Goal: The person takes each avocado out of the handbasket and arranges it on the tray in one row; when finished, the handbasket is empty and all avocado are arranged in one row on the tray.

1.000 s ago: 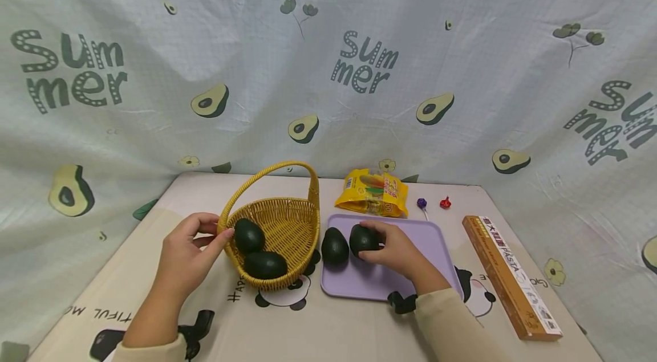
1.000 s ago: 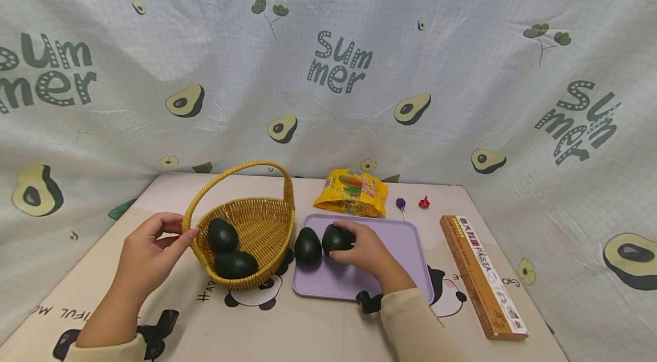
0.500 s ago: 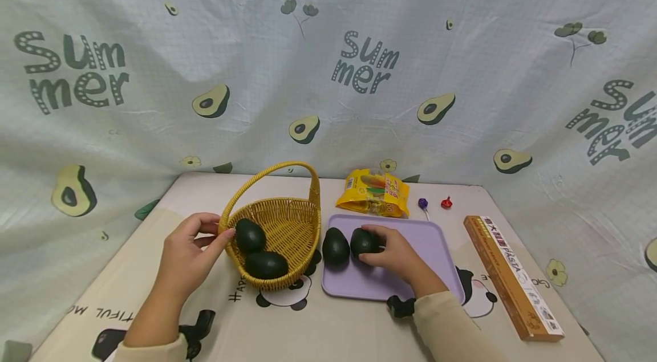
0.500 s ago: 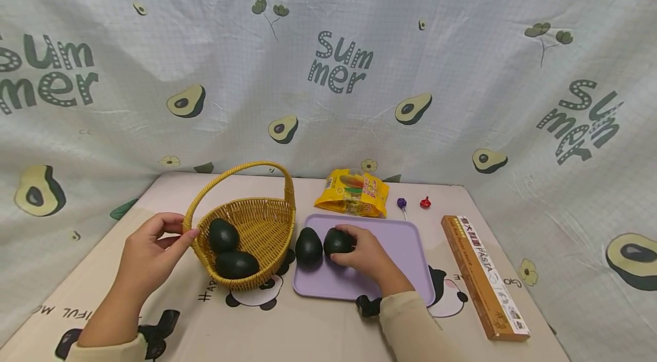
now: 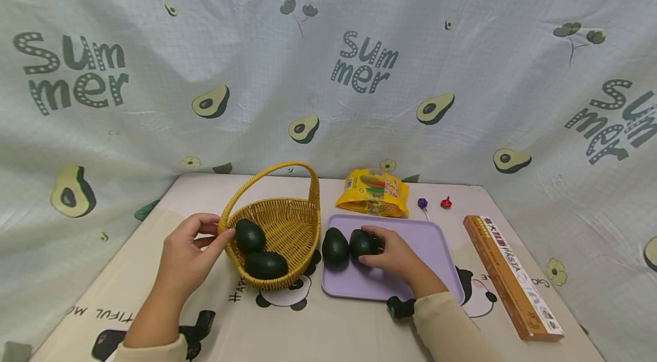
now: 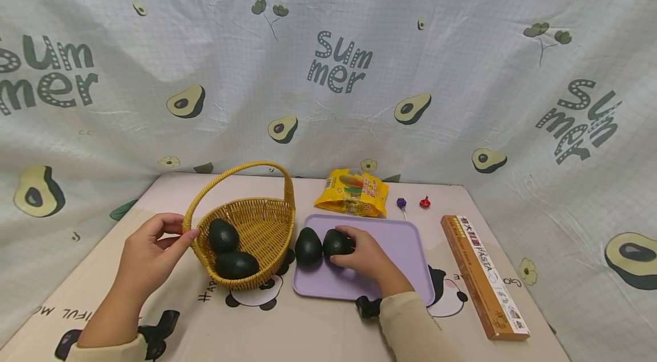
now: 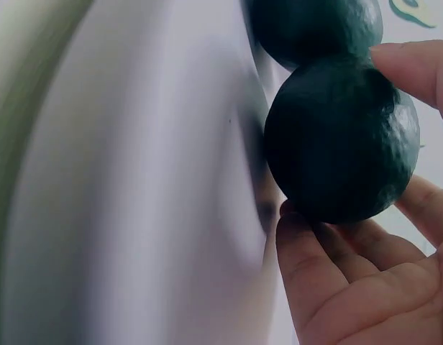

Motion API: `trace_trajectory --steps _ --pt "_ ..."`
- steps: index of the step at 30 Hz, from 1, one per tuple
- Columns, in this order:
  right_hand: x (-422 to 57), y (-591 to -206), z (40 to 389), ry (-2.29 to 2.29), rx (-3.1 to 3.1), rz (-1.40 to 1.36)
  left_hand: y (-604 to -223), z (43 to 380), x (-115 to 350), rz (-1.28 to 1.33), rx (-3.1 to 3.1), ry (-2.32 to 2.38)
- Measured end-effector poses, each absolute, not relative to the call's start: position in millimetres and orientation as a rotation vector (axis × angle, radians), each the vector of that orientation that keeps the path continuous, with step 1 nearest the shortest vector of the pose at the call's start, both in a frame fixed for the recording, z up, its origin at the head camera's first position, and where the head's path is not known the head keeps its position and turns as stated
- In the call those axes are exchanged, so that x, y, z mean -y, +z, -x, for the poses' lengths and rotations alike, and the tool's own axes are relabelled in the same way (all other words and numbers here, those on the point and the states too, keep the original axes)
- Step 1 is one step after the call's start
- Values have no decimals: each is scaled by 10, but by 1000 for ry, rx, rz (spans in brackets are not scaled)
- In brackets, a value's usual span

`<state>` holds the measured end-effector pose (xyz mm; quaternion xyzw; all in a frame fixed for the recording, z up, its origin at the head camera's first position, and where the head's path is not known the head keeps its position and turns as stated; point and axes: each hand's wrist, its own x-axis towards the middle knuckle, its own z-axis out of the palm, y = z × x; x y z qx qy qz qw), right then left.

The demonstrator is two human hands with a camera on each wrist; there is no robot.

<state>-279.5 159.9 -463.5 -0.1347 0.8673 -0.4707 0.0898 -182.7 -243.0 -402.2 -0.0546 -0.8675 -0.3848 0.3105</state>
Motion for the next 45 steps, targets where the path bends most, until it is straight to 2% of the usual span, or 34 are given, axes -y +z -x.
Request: trace_trajectory --steps 24,34,45 --pt "-1570 -4436 2734 -1470 -2587 421 -3999 1800 2422 162 2286 -1008" --pt "-1472 -4169 2769 -1513 -2546 611 -3999 1804 2427 160 2298 -992" --pt "-1109 -3856 2818 -1474 -2448 836 -4007 1785 2408 178 2287 -1018"
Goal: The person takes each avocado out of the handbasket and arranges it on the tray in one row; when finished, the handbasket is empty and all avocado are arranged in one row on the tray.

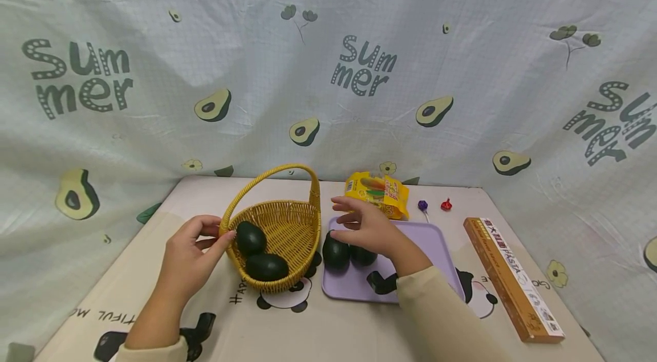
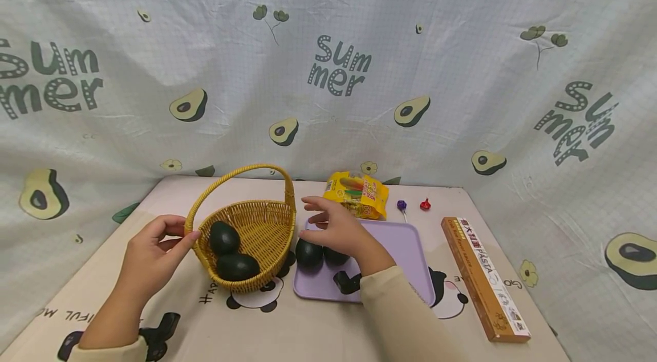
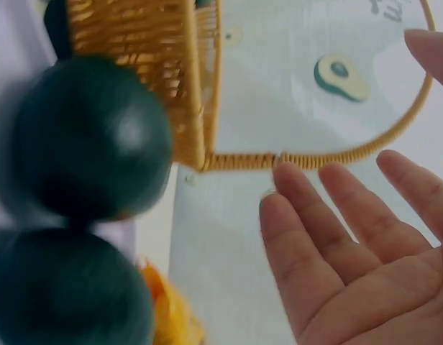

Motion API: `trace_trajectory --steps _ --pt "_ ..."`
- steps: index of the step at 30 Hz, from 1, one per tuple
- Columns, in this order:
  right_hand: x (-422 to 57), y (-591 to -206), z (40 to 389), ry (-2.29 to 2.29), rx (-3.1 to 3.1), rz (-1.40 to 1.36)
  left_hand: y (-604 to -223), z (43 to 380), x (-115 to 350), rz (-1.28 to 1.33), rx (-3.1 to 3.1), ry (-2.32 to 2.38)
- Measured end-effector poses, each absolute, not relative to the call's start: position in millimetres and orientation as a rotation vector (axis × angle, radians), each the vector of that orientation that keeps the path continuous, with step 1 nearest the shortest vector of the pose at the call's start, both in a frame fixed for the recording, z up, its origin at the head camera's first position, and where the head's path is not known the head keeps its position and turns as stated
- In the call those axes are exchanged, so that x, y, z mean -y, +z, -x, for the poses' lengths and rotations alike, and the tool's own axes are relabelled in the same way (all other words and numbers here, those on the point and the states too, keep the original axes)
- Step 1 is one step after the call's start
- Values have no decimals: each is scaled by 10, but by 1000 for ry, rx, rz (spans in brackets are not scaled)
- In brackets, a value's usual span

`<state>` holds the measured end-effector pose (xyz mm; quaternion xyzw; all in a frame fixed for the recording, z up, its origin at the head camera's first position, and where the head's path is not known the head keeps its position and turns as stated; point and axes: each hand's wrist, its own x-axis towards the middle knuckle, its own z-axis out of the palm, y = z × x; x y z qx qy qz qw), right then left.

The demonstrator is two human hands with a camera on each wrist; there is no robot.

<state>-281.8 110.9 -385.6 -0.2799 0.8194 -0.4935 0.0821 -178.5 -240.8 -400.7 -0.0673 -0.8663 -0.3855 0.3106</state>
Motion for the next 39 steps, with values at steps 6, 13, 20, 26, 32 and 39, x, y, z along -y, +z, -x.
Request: trace_trajectory --steps 6,13,20,26,32,39 --pt "-844 -3806 2847 -1508 -2417 883 -4007 1778 2406 185 2283 -1019" --pt "-552 -3811 2884 -1479 -2393 910 -3997 1781 2410 183 2288 -1003" --pt "-356 -3851 2885 -1436 -2354 861 -4008 1763 2396 176 2293 -988" --pt "-202 -3866 2912 -1436 -2300 852 -3988 1757 2404 171 2300 -981" --pt "-6 -3886 2942 -1350 -2312 828 -4003 1763 2428 176 2292 -988" --pt "108 -3947 2922 -1187 -2289 846 -4017 1767 2432 195 2299 -993"
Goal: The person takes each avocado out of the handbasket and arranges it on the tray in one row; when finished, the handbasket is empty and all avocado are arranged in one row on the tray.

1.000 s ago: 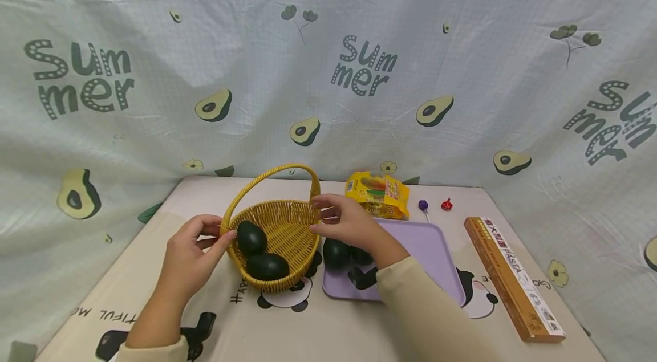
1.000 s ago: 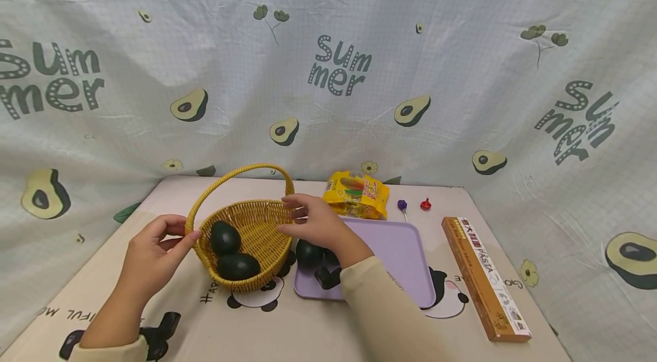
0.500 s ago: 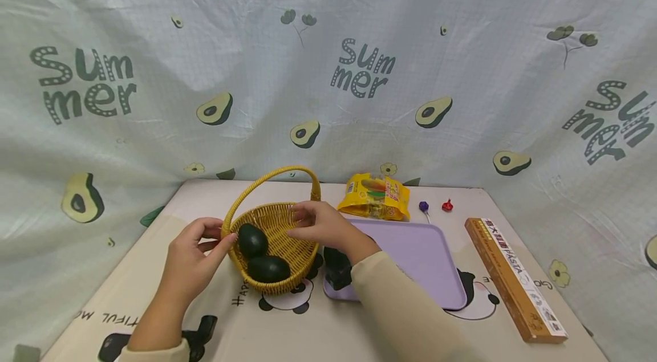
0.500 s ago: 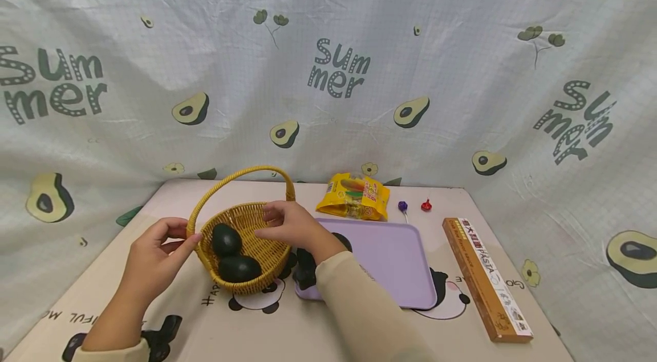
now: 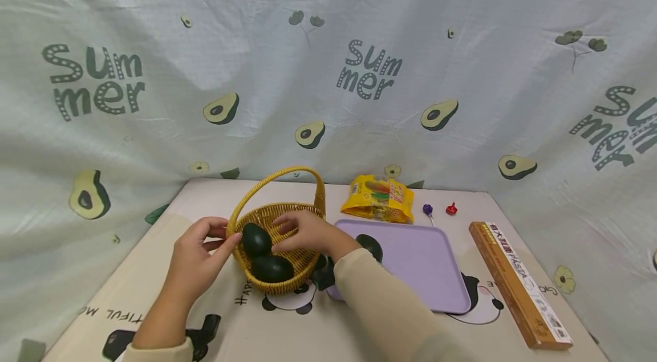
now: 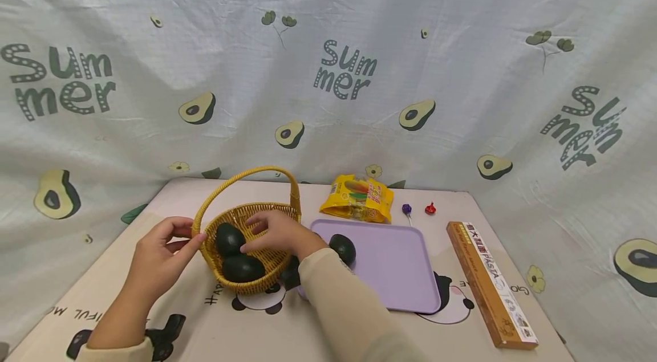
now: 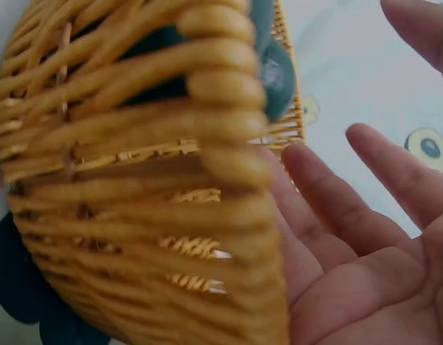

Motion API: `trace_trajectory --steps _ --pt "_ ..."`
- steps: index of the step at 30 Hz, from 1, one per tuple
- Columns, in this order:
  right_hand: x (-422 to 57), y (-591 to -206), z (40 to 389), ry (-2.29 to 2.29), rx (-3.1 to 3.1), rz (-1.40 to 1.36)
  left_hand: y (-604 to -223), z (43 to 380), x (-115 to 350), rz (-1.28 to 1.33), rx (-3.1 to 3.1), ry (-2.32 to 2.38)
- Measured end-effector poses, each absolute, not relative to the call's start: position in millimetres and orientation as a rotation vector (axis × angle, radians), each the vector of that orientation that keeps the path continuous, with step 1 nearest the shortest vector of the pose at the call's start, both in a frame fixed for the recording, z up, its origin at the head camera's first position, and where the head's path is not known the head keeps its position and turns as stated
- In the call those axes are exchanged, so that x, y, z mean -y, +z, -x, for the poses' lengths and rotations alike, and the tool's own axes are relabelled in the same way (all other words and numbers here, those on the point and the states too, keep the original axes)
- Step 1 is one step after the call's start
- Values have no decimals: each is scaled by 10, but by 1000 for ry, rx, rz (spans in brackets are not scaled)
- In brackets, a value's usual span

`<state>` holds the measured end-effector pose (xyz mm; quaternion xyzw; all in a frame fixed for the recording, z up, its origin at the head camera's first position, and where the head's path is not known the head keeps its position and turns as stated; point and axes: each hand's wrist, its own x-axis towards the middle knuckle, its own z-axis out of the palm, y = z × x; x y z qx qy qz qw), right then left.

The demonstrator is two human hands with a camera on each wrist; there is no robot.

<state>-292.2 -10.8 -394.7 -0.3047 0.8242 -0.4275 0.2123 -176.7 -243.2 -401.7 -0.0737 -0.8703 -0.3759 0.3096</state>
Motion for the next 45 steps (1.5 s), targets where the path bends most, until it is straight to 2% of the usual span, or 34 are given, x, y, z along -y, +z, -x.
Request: trace_trajectory --steps 25,33,45 --pt "389 -4041 2934 -967 -2159 805 -4003 1776 2440 202 2285 -1003" --pt "407 -4064 2970 -1040 -2108 690 -4028 1798 2433 223 2264 -1026" --pt "463 -3943 3041 -938 -2113 684 -4015 1801 2441 203 2269 -1028"
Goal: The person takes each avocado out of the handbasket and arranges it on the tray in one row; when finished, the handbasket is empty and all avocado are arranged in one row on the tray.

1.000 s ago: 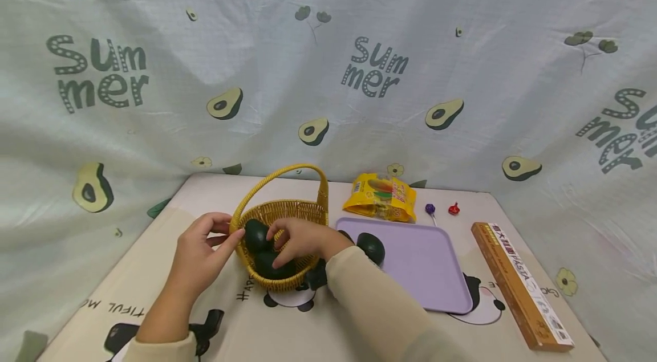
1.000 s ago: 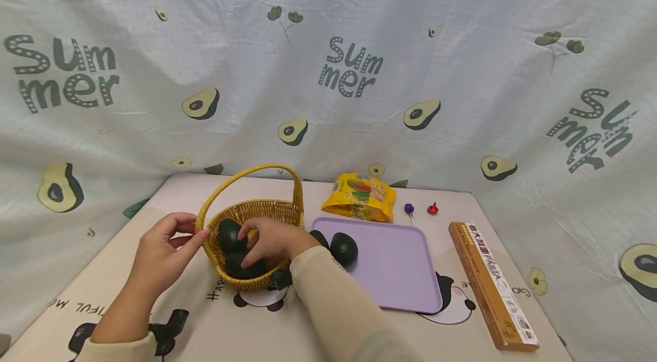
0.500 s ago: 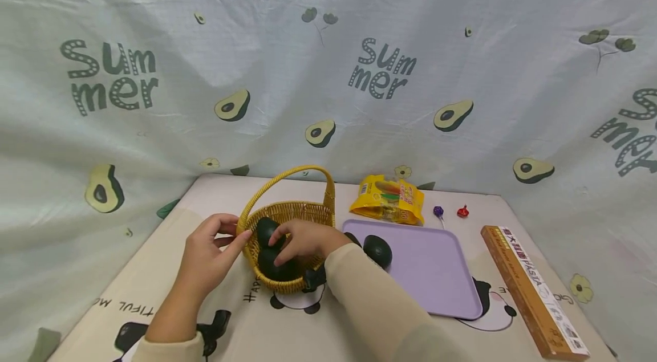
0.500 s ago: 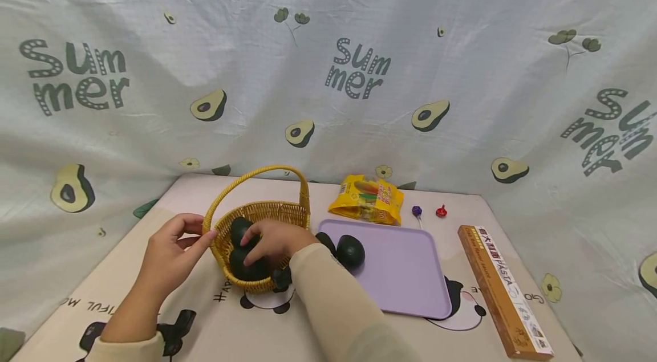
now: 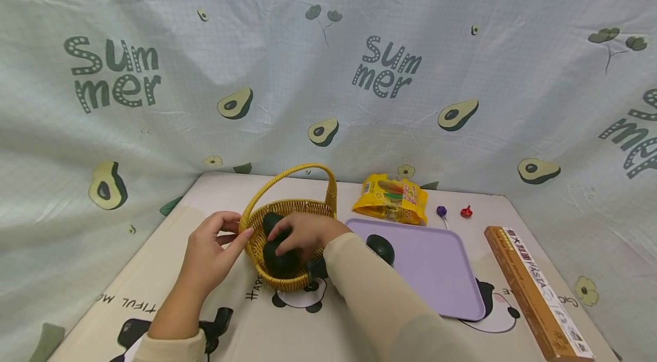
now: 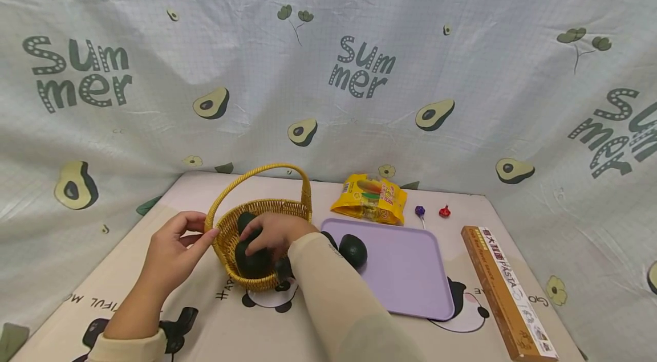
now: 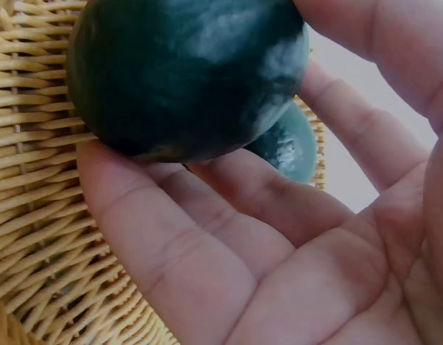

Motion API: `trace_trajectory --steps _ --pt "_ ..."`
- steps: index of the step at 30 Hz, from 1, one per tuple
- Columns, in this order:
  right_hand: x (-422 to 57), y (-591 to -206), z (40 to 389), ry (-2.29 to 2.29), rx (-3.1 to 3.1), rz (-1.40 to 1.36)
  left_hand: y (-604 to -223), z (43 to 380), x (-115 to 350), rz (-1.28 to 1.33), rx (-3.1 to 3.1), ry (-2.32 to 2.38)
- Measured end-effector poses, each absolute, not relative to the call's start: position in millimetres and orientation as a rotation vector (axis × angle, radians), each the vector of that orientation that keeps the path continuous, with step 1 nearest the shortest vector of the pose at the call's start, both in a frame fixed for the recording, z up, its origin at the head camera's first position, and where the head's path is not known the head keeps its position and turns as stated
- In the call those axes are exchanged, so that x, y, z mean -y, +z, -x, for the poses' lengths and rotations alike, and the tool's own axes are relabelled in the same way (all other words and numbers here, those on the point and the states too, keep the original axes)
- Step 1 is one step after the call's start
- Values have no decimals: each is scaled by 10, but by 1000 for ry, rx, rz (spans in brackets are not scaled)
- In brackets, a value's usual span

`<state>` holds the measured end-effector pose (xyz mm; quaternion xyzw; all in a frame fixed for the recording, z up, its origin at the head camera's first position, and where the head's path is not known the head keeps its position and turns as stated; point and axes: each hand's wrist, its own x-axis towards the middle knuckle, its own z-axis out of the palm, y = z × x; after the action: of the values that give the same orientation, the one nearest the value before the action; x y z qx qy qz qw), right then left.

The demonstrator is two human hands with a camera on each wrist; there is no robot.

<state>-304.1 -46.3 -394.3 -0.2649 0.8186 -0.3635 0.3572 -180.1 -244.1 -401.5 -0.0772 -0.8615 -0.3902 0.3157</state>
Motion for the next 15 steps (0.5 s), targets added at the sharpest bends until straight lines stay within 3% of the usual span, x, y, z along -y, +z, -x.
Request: trace_trajectory --steps 15 --pt "569 -4014 3064 -972 -2020 648 -4019 1792 2450 218 2272 -1035"
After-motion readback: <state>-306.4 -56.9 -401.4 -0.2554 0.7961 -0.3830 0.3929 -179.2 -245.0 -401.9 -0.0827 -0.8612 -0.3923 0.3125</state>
